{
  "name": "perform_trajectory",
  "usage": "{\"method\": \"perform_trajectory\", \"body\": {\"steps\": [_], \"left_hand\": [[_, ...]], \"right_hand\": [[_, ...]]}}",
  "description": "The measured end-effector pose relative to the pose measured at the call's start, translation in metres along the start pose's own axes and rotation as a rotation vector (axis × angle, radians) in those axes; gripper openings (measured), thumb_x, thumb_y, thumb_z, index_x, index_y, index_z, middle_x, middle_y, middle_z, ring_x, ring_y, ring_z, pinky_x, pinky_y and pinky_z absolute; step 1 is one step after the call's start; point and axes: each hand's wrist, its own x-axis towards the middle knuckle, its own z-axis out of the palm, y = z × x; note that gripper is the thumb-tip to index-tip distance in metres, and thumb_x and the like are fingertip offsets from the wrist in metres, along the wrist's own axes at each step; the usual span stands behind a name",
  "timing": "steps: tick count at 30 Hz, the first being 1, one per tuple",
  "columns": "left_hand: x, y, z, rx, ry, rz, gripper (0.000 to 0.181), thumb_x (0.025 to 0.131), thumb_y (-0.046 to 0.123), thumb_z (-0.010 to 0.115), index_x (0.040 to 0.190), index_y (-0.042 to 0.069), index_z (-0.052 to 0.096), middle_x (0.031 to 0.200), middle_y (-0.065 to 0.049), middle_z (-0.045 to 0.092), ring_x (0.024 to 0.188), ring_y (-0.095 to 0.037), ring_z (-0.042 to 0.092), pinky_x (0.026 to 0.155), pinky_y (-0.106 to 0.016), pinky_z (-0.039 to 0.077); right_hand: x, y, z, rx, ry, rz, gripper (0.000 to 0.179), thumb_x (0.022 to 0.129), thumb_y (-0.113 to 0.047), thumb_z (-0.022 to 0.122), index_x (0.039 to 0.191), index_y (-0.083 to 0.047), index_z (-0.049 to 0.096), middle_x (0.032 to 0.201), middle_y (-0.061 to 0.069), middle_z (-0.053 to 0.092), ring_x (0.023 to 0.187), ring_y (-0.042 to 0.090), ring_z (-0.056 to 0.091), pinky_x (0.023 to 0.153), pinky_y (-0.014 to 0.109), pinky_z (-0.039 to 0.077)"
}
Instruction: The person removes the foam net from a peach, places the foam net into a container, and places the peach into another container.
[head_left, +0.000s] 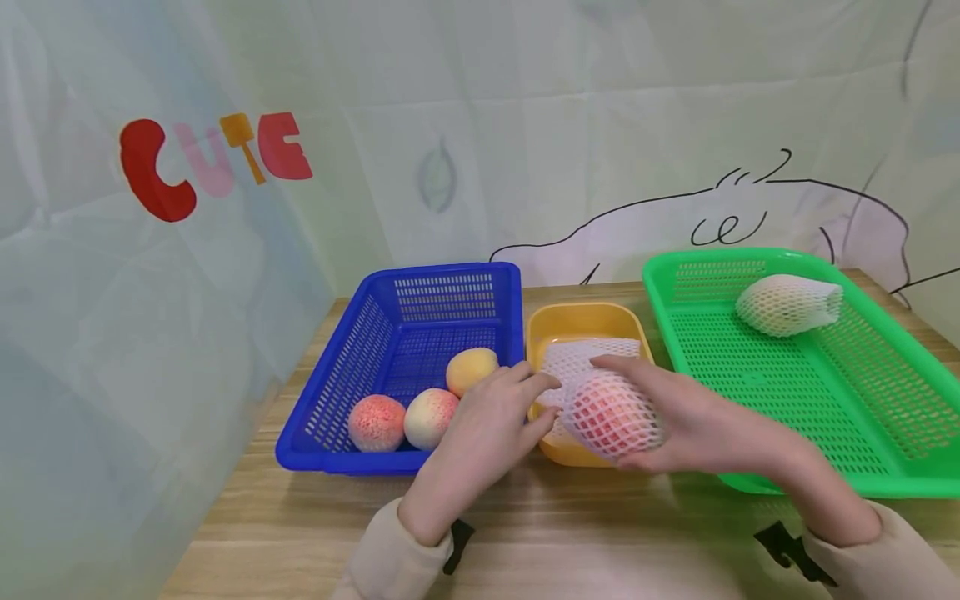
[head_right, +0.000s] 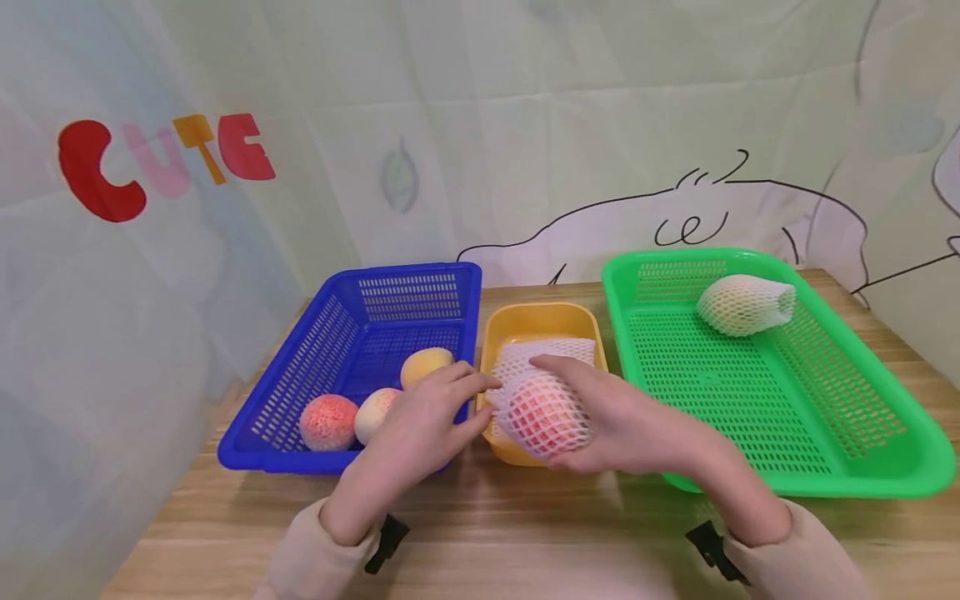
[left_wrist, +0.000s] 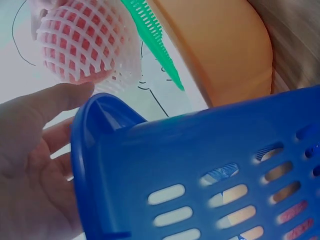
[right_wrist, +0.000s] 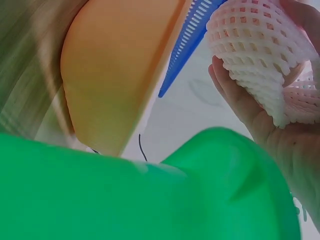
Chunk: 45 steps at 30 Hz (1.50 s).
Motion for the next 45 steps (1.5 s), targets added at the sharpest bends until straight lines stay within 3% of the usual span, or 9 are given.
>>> {"method": "perform_trajectory", "body": {"steps": [9,18,30,36,45], "left_hand": [[0.004,-0.001,0.002,-0.107,-0.032,0.083,0.028,0.088,0.021,0.067,0.115,0.012,0.068,0.11,0.0,0.067,0.102,-0.016,0.062,0.088,-0.03,0.052],[0.004,-0.002,0.003,-0.38,-0.134,0.036,0.056,0.081,0.018,0.073,0.131,0.005,0.053,0.126,-0.007,0.06,0.112,-0.019,0.059,0.096,-0.036,0.05],[0.005,0.0,0.01,-0.451,-0.192,0.016,0.088,0.074,0.018,0.078,0.148,0.007,0.032,0.142,-0.006,0.048,0.111,-0.015,0.058,0.094,-0.029,0.05],[0.005,0.001,0.01,-0.437,-0.2,-0.003,0.09,0.075,0.021,0.077,0.15,0.008,0.029,0.144,-0.006,0.046,0.113,-0.014,0.057,0.098,-0.032,0.049],[0.005,0.001,0.012,-0.456,-0.166,0.037,0.09,0.074,0.021,0.079,0.148,0.008,0.03,0.145,-0.006,0.046,0.123,-0.015,0.052,0.104,-0.033,0.044]], "right_hand": [[0.001,0.006,0.003,0.008,0.027,-0.023,0.099,0.067,-0.031,0.086,0.148,-0.02,0.03,0.14,0.0,0.049,0.121,0.015,0.053,0.095,0.043,0.05],[0.0,0.007,0.0,0.044,0.032,-0.009,0.098,0.072,-0.032,0.083,0.15,-0.029,0.025,0.14,-0.002,0.048,0.122,0.017,0.052,0.095,0.045,0.049],[-0.001,-0.003,0.0,0.045,0.034,-0.013,0.106,0.07,-0.027,0.084,0.154,-0.026,0.018,0.146,0.0,0.044,0.125,0.018,0.051,0.096,0.044,0.049],[-0.002,-0.004,0.0,0.073,0.014,-0.007,0.108,0.074,-0.025,0.082,0.155,-0.027,0.011,0.153,0.005,0.037,0.132,0.023,0.046,0.1,0.046,0.047],[-0.003,-0.005,-0.001,0.079,0.027,-0.04,0.104,0.077,-0.026,0.08,0.156,-0.021,0.012,0.153,0.008,0.038,0.13,0.021,0.047,0.1,0.045,0.047]]}}
